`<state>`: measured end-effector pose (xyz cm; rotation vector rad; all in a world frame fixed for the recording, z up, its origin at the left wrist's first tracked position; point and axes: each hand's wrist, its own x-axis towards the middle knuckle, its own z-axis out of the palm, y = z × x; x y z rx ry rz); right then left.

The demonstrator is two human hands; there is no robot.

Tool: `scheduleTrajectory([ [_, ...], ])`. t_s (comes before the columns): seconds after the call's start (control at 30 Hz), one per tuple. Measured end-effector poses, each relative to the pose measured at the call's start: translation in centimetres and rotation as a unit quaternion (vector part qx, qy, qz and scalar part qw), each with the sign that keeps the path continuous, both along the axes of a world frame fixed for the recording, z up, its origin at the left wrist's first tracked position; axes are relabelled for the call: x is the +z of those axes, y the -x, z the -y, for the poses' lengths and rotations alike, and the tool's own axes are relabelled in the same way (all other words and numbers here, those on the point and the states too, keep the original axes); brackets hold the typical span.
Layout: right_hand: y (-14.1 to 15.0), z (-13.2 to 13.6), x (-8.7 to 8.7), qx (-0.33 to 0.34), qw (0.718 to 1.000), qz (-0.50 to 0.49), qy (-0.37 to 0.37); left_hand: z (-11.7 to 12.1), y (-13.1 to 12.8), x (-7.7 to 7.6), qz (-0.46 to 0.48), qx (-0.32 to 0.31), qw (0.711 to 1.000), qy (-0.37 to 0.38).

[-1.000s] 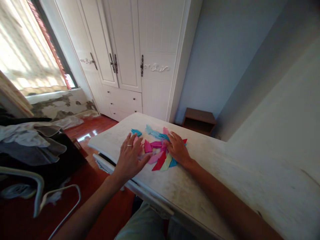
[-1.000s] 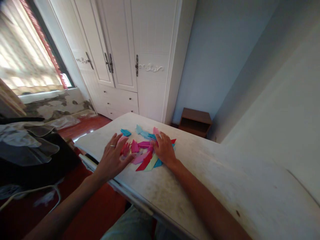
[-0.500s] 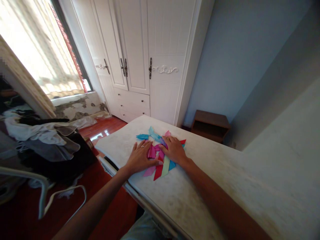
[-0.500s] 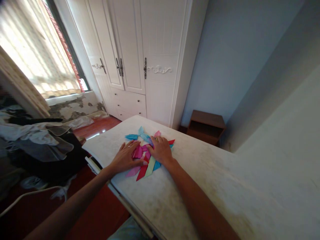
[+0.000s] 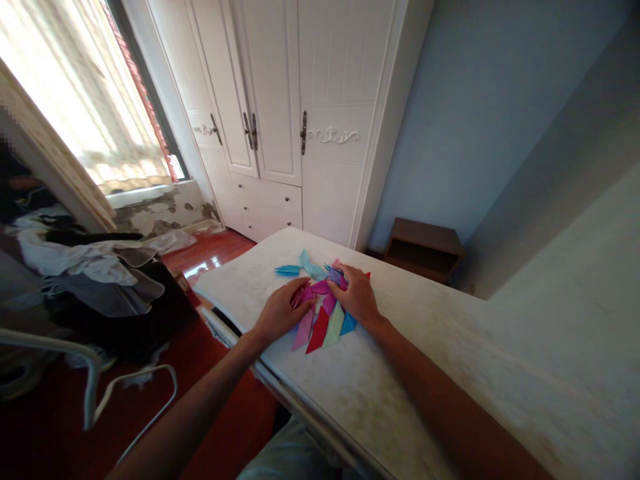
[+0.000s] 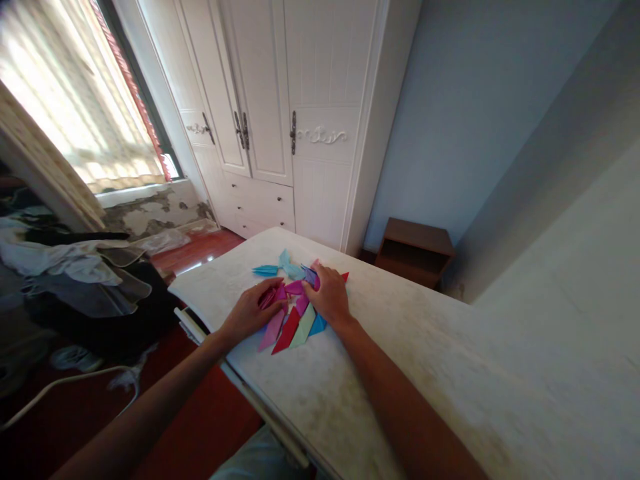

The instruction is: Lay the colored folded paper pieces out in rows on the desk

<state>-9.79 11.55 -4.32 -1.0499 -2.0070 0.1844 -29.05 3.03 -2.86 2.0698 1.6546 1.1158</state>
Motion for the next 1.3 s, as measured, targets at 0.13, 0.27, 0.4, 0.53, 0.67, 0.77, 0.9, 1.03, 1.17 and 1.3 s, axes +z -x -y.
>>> scheduleTrajectory([
  [0.13, -0.2, 0.2, -0.1, 0.001, 1.0, -0.019, -0.01, -0.8, 0.0, 0.0, 0.119, 0.029, 0.992, -0.015],
  [0.27, -0.4, 0.7, 0.3, 0.001, 0.999, -0.011, -0.037, -1.6, -0.5, 0.1, 0.215, 0.073, 0.974, -0.03],
  [0.4, -0.4, 1.0, 0.6, -0.005, 0.998, -0.027, -0.05, -2.3, -1.0, 0.5, 0.291, 0.148, 0.944, -0.056],
  [0.53, -0.5, 1.0, 0.6, -0.014, 0.997, -0.072, -0.039, -2.9, -1.1, 1.7, 0.321, 0.181, 0.923, -0.112],
  [0.67, -0.9, 1.0, 0.6, -0.021, 0.989, -0.144, -0.018, -2.4, -2.2, 3.4, 0.303, 0.192, 0.92, -0.16],
  [0.77, -1.5, 1.4, 1.0, -0.021, 0.98, -0.196, 0.017, -1.3, -4.1, 4.2, 0.258, 0.129, 0.946, -0.15],
  [0.9, -2.5, 2.1, 1.4, 0.023, 0.966, -0.248, 0.069, 0.0, -6.7, 4.0, 0.054, -0.062, 0.991, -0.107],
  [1.03, -3.5, 2.3, 1.4, 0.053, 0.956, -0.273, 0.096, 0.1, -7.4, 3.2, -0.107, -0.126, 0.982, -0.092],
  [1.17, -4.5, 2.7, 1.0, 0.113, 0.975, -0.171, 0.091, 0.5, -5.8, 3.1, -0.093, -0.083, 0.987, -0.098],
  [1.3, -5.5, 4.1, 0.8, 0.21, 0.977, 0.005, 0.019, 2.2, -3.8, 3.1, -0.182, -0.148, 0.966, -0.105],
])
